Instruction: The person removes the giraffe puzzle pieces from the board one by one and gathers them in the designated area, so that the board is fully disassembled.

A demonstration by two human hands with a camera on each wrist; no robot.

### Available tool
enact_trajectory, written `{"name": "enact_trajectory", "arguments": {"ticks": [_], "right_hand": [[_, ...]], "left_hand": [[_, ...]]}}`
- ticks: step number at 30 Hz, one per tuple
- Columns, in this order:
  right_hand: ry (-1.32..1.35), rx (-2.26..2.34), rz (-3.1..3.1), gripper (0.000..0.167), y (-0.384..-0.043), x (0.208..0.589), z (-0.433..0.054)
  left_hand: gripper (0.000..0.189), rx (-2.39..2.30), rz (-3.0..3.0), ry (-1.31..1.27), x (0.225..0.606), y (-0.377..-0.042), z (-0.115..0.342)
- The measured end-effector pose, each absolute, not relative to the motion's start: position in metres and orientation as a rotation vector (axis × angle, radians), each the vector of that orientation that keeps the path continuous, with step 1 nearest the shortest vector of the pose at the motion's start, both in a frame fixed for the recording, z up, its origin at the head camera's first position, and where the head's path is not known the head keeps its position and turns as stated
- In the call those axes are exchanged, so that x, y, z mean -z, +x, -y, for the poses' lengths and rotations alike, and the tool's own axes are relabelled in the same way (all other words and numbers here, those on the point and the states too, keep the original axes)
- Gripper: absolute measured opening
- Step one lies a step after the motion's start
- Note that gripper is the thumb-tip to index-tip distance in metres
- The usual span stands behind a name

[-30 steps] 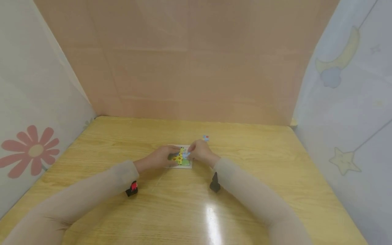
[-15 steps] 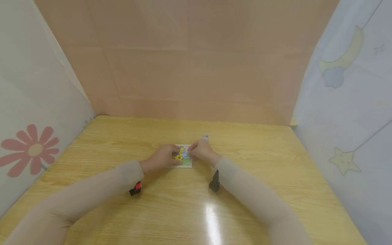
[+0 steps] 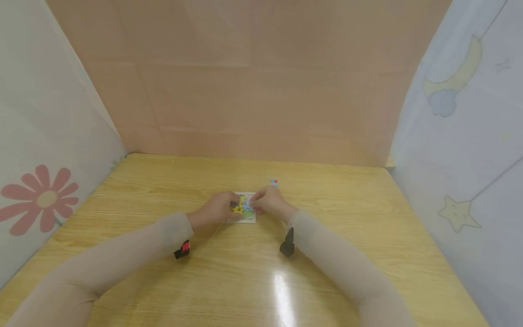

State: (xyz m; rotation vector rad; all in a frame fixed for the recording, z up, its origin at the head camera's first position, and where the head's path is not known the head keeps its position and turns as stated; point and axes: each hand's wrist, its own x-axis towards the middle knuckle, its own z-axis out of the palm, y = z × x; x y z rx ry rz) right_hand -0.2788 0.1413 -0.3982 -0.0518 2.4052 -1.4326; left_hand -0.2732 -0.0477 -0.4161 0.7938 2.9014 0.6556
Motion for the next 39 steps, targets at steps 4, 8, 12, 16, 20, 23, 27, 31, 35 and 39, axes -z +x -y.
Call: {"name": "enact_trajectory", "arguments": {"ticks": [4,8,12,16,20,23,27,31,35,39], "right_hand": [[-0.034,1.431,-2.404,0.012,-0.279,0.400,-0.142],[-0.014,1.461,-2.401,0.011,-0.281,0.403,-0.142],[-0.025,1.493,-2.390,0.011,-0.279,0.405,-0.142],[-0.037,1.505,-2.392,0.013,-0.278,0.405,-0.142],[-0.008,1.534,-2.364,0.017,-0.283,0.408,-0.145],[0.036,1.567,-2.320,0.022,-0.287,0.408,-0.147],[0.101,1.609,-2.271,0.028,-0.290,0.398,-0.150],[0.138,1.638,-2.257,0.029,-0.295,0.389,-0.155],[0.150,1.679,-2.241,0.030,-0.301,0.384,-0.165],[0.147,1.708,-2.231,0.033,-0.307,0.379,-0.177]], "left_hand": [[0.033,-0.648,-2.912,0.776,0.416,-0.271,0.046],[0.038,-0.643,-2.916,0.743,0.413,-0.269,0.044],[0.034,-0.651,-2.886,0.715,0.407,-0.266,0.042],[0.032,-0.647,-2.871,0.715,0.404,-0.265,0.041],[0.033,-0.625,-2.891,0.734,0.405,-0.265,0.041],[0.033,-0.606,-2.908,0.745,0.406,-0.265,0.041],[0.034,-0.589,-2.907,0.747,0.407,-0.266,0.042],[0.039,-0.570,-2.902,0.742,0.407,-0.266,0.044],[0.043,-0.553,-2.897,0.738,0.410,-0.268,0.045],[0.042,-0.554,-2.890,0.749,0.413,-0.268,0.046]]}}
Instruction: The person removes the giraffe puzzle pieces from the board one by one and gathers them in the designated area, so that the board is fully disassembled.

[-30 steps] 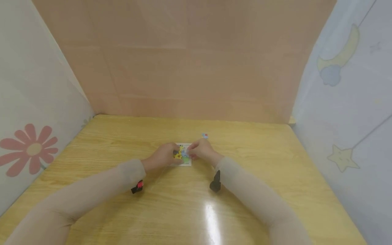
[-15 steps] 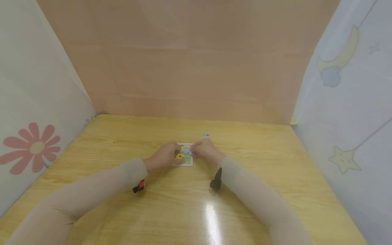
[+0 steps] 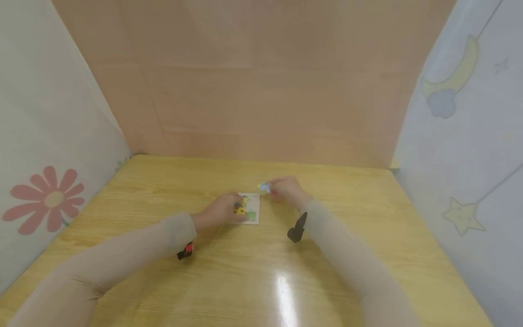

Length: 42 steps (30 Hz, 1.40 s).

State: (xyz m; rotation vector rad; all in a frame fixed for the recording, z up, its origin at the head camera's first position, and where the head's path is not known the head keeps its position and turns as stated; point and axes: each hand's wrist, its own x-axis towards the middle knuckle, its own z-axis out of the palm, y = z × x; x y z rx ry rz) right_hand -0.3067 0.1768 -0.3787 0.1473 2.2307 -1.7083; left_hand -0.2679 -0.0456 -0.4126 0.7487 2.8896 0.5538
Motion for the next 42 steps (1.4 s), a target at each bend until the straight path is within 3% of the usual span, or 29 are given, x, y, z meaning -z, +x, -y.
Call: {"name": "enact_trajectory", "arguments": {"ticks": [19,30,42], "right_hand": [[0.422,1.666,-2.369,0.037,-0.349,0.397,-0.240],[0.529,1.434,-2.584,0.027,-0.358,0.405,-0.250],[0.553,1.341,-2.678,0.026,-0.353,0.401,-0.247]], "left_hand": [[0.040,-0.456,-2.906,0.872,0.415,-0.266,0.052],[0.057,-0.425,-2.901,0.836,0.409,-0.260,0.048],[0.054,-0.453,-2.878,0.841,0.410,-0.263,0.049]]}}
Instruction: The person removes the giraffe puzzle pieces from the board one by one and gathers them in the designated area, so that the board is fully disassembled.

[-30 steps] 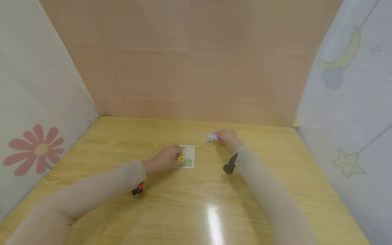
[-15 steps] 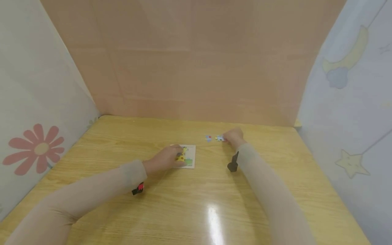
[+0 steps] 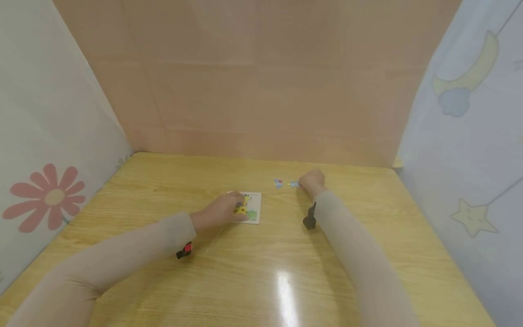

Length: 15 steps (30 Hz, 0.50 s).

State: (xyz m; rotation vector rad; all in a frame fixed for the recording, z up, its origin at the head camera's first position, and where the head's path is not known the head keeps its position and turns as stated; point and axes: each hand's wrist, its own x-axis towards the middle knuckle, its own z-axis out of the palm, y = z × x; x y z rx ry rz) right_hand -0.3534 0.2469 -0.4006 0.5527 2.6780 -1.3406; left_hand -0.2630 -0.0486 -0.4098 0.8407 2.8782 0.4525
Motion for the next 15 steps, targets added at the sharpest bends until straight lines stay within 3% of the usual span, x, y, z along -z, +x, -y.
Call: {"name": "enact_trajectory", "arguments": {"ticks": [8,15], "right_hand": [[0.580,1.497,-2.584,0.033,-0.350,0.403,-0.253],[0.369,1.555,-2.563,0.036,-0.332,0.383,-0.240]], "left_hand": [[0.058,-0.525,-2.828,0.819,0.411,-0.265,0.051],[0.057,-0.572,-2.745,0.783,0.400,-0.266,0.055]]}}
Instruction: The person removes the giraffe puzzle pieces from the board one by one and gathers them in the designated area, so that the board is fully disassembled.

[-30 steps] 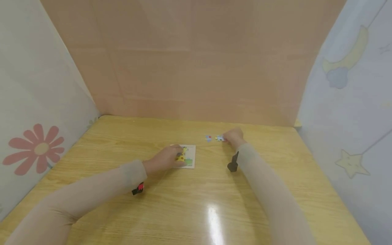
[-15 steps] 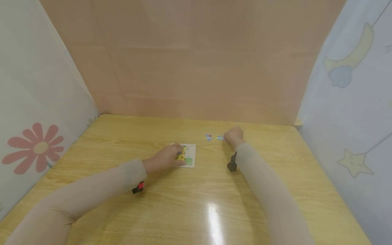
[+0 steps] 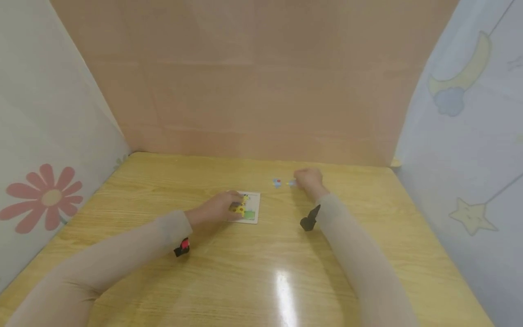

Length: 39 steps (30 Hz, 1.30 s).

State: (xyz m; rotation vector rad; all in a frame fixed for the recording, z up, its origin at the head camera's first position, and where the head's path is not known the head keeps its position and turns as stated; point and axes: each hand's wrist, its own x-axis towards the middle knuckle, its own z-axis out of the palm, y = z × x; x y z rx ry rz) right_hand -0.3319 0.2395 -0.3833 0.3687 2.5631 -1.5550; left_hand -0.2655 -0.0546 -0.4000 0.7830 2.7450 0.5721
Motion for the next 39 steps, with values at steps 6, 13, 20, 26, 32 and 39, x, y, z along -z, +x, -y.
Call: {"name": "enact_trajectory", "arguments": {"ticks": [6,13,20,26,32,39], "right_hand": [[0.225,1.758,-2.333,0.043,-0.327,0.373,-0.229],[0.091,1.806,-2.129,0.049,-0.316,0.370,-0.215],[-0.003,1.752,-2.133,0.045,-0.304,0.370,-0.198],[-0.039,1.695,-2.125,0.042,-0.296,0.374,-0.181],[-0.012,1.625,-2.095,0.038,-0.291,0.384,-0.169],[-0.070,1.477,-2.197,0.028,-0.288,0.400,-0.163]], "left_hand": [[0.055,-0.552,-2.697,0.798,0.393,-0.264,0.056],[0.058,-0.474,-2.687,0.819,0.393,-0.265,0.059],[0.058,-0.420,-2.723,0.796,0.399,-0.266,0.059],[0.058,-0.412,-2.745,0.808,0.401,-0.268,0.060],[0.057,-0.404,-2.751,0.829,0.399,-0.271,0.058],[0.060,-0.471,-2.742,0.803,0.399,-0.273,0.058]]}}
